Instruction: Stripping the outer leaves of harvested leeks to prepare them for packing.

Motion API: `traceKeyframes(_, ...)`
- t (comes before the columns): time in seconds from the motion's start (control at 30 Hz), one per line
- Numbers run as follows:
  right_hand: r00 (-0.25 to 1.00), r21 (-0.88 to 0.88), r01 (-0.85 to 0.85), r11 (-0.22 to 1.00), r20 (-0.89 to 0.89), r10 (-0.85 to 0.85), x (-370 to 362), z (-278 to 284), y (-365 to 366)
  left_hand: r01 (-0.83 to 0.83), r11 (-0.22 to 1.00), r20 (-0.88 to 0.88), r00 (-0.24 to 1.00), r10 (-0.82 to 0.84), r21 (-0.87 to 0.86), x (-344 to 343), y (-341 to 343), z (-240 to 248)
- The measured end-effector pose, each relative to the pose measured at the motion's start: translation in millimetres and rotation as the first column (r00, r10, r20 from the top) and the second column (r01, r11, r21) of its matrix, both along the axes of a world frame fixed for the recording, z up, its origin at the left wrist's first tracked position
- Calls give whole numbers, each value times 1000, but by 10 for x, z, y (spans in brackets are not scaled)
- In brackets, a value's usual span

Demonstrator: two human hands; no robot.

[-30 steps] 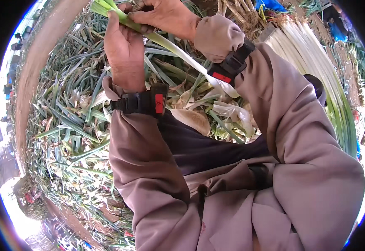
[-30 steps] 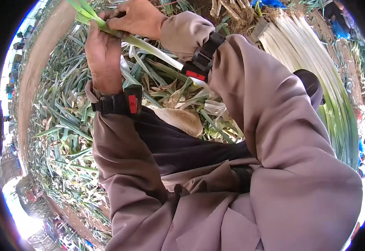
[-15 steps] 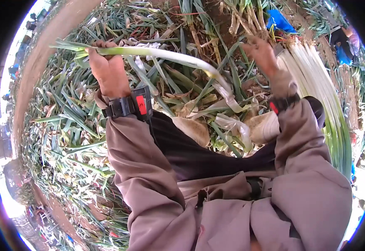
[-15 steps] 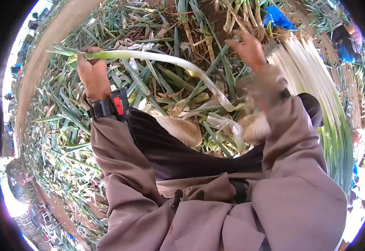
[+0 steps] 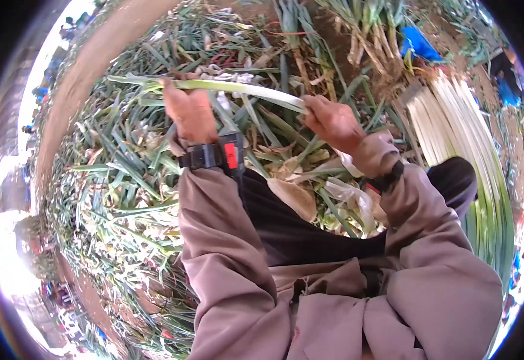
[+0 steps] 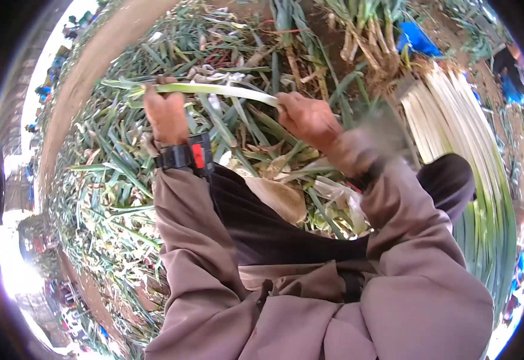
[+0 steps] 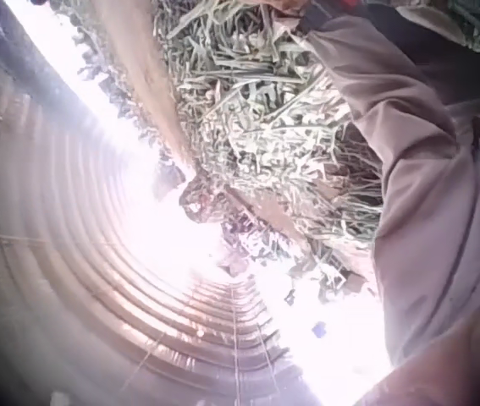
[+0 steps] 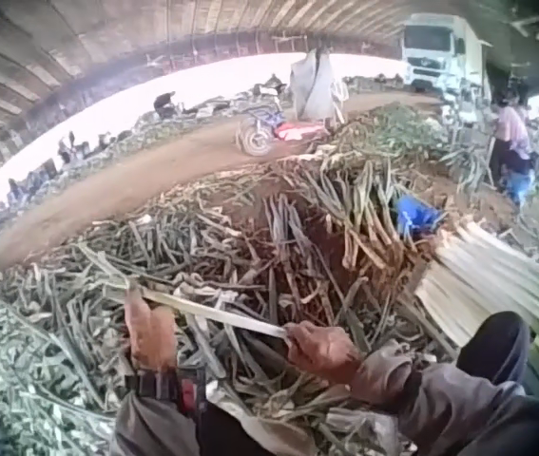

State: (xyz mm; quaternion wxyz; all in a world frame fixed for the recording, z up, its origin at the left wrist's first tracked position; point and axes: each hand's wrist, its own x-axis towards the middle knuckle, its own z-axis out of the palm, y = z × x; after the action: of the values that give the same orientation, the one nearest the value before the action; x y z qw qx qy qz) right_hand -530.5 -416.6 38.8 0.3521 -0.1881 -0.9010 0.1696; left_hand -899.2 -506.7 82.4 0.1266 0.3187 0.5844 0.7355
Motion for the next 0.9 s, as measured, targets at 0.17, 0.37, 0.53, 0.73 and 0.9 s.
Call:
traceKeyframes(0.17, 966, -501, 143, 853, -118, -231, -131, 233, 110, -136, 849, 636, 724, -267, 511, 85, 224, 245)
traceKeyframes(0.37, 924, -810, -106, 577, -295, -244, -60, 644, 151, -240, 769, 757, 491, -430, 593, 96, 305, 405)
traceKeyframes(0.53, 821, -912, -341, 227, -406, -402, -30, 924, -5, -239, 920, 136, 969, 205, 311, 215, 177, 289)
traceKeyframes(0.73, 693, -786, -491, 376, -614, -379, -243, 1684, -1033, -347, 682, 744, 492, -452, 644, 14, -20, 536)
traceKeyframes(0.9, 692, -699, -520, 491, -682, -237, -261, 1741, -1415, -291, 735, 727, 573, -379, 613, -313, -422, 739)
